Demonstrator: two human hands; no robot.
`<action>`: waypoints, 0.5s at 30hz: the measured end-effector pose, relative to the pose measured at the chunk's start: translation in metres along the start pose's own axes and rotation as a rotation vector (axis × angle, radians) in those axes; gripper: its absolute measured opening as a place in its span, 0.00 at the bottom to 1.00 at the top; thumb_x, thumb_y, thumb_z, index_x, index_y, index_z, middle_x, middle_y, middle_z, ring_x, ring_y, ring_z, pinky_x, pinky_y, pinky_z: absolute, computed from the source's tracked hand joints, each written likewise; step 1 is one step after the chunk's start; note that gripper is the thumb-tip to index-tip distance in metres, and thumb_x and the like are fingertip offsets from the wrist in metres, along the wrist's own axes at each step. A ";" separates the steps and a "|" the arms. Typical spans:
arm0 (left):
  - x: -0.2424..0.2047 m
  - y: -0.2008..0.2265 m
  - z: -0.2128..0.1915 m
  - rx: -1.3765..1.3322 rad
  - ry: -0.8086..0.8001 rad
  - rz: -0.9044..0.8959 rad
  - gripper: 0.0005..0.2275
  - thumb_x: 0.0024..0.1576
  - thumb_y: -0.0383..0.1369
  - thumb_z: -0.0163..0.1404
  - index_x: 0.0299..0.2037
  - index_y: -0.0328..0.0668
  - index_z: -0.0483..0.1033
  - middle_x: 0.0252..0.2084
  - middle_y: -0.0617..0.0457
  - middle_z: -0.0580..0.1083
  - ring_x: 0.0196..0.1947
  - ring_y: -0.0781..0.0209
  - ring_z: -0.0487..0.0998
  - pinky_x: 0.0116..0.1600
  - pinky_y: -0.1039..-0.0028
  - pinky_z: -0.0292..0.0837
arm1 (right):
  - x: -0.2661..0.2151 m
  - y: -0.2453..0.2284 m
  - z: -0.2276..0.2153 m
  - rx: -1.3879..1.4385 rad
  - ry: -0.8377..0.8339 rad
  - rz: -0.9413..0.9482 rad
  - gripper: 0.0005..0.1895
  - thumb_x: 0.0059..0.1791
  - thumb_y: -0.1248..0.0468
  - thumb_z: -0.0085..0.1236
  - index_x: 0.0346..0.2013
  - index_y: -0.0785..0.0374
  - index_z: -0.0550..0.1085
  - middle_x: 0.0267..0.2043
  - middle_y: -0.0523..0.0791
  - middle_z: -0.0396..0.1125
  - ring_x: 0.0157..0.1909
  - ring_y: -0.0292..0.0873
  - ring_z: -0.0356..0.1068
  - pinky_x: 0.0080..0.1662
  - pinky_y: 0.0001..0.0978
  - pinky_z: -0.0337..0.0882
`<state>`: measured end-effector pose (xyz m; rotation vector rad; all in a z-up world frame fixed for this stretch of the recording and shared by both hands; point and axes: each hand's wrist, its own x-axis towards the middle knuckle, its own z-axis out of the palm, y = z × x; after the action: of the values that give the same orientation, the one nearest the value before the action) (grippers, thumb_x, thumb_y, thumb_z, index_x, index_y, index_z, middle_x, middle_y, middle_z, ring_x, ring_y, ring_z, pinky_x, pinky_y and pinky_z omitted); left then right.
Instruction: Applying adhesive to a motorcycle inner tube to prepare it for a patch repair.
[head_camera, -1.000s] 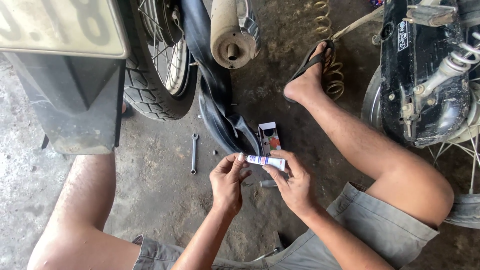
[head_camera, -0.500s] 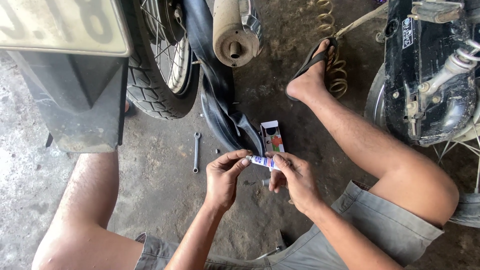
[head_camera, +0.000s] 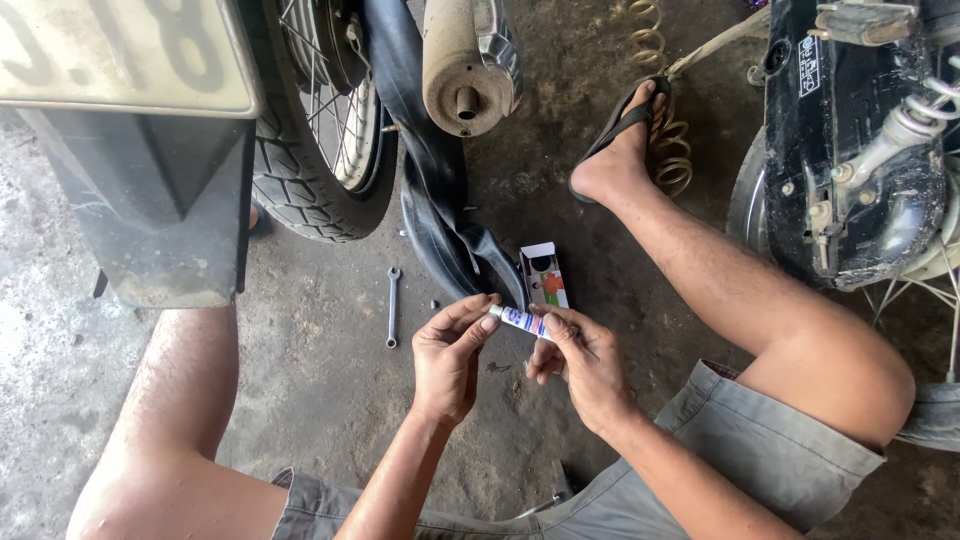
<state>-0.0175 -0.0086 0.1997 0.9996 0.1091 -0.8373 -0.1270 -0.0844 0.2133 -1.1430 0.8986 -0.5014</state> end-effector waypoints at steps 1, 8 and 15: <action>0.001 -0.003 -0.002 0.000 -0.001 0.000 0.10 0.42 0.17 0.54 0.35 0.26 0.74 0.32 0.40 0.75 0.33 0.60 0.76 0.40 0.77 0.71 | 0.000 0.002 -0.001 0.000 0.000 -0.001 0.15 0.48 0.63 0.42 0.42 0.72 0.69 0.14 0.53 0.62 0.17 0.45 0.68 0.19 0.25 0.70; 0.012 -0.019 -0.015 0.043 0.101 -0.003 0.09 0.39 0.20 0.58 0.29 0.27 0.74 0.24 0.43 0.74 0.22 0.64 0.74 0.33 0.79 0.71 | -0.002 0.004 -0.002 -0.417 -0.061 -0.382 0.14 0.44 0.67 0.48 0.44 0.65 0.70 0.14 0.49 0.67 0.16 0.38 0.68 0.21 0.23 0.71; 0.005 -0.006 -0.011 -0.065 0.001 -0.021 0.13 0.41 0.16 0.54 0.37 0.27 0.72 0.32 0.39 0.75 0.31 0.60 0.76 0.40 0.78 0.70 | -0.006 0.000 0.000 -0.209 -0.101 -0.192 0.14 0.47 0.66 0.42 0.45 0.69 0.68 0.16 0.54 0.67 0.18 0.42 0.70 0.22 0.26 0.74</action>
<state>-0.0143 -0.0045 0.1869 0.9394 0.1474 -0.8474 -0.1302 -0.0803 0.2152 -1.4421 0.7705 -0.5088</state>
